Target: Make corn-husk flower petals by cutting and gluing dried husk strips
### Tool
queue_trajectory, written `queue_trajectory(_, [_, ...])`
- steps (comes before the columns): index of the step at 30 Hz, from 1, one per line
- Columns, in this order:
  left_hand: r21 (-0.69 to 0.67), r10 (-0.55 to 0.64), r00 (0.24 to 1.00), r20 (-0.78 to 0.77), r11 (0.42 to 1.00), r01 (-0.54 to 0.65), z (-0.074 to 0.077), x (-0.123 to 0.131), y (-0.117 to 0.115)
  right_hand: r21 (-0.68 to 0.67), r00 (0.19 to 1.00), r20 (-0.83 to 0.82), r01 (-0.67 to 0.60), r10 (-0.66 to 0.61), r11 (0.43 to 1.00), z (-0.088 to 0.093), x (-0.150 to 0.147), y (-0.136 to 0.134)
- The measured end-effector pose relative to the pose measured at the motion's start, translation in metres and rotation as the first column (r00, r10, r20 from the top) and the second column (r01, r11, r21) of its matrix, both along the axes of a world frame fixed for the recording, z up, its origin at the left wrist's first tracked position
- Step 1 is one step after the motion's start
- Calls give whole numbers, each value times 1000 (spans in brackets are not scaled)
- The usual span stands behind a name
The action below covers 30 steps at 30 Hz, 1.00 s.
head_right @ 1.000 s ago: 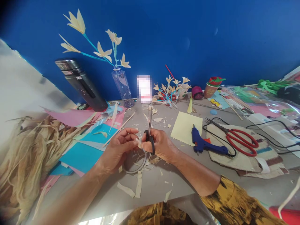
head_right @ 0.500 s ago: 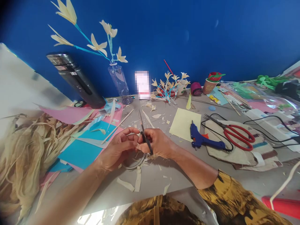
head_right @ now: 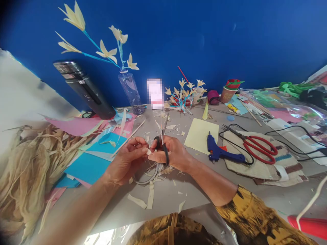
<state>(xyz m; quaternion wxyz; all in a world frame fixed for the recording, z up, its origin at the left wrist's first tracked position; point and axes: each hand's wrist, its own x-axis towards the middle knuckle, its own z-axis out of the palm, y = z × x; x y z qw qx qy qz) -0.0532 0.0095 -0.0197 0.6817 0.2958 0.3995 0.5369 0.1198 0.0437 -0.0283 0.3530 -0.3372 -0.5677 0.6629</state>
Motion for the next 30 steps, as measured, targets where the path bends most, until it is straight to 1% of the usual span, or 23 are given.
queue_trajectory(2, [8,-32,999,10,999,32,-1,0,0,21,995,44,87,-88,996,2,-4,-2])
queue_trajectory(4, [14,-81,997,11,997,81,-2,0,-1,38,989,64,129,-131,991,3,-6,-4])
queue_trajectory(6, [13,-133,991,-6,991,133,-2,-1,-2,27,995,48,91,-92,995,3,-6,-5])
queue_trajectory(10, [1,-196,981,-16,981,196,-3,-2,-2,-14,1000,2,-17,17,1000,-1,-4,-4])
queue_trajectory(13, [-1,-250,967,43,968,251,-4,-3,-1,-73,996,-68,-58,54,996,-2,-3,-3])
queue_trajectory(15, [15,-260,960,102,965,260,-4,-5,-1,-117,990,-125,-83,68,990,-1,-3,-3])
queue_trajectory(17, [35,-248,961,122,969,245,-3,-6,-1,-128,987,-147,-81,62,988,1,-3,-2])
queue_trajectory(18, [40,-239,965,104,971,236,-2,-6,-1,-125,988,-146,-74,55,989,1,-3,-2])
queue_trajectory(22, [15,-231,971,-61,972,233,0,-4,-4,-84,994,-102,-33,24,996,1,-3,-2])
queue_trajectory(24, [-7,-253,962,-102,967,253,-1,-3,-4,-75,994,-102,-42,34,996,-2,-3,-3])
queue_trajectory(27, [-27,-303,948,-92,953,302,-3,-4,-4,-61,992,-102,-74,68,995,-6,-3,-4])
queue_trajectory(30, [-24,-361,932,-12,932,361,-4,-7,-2,-48,992,-91,-96,91,994,-8,-2,-4])
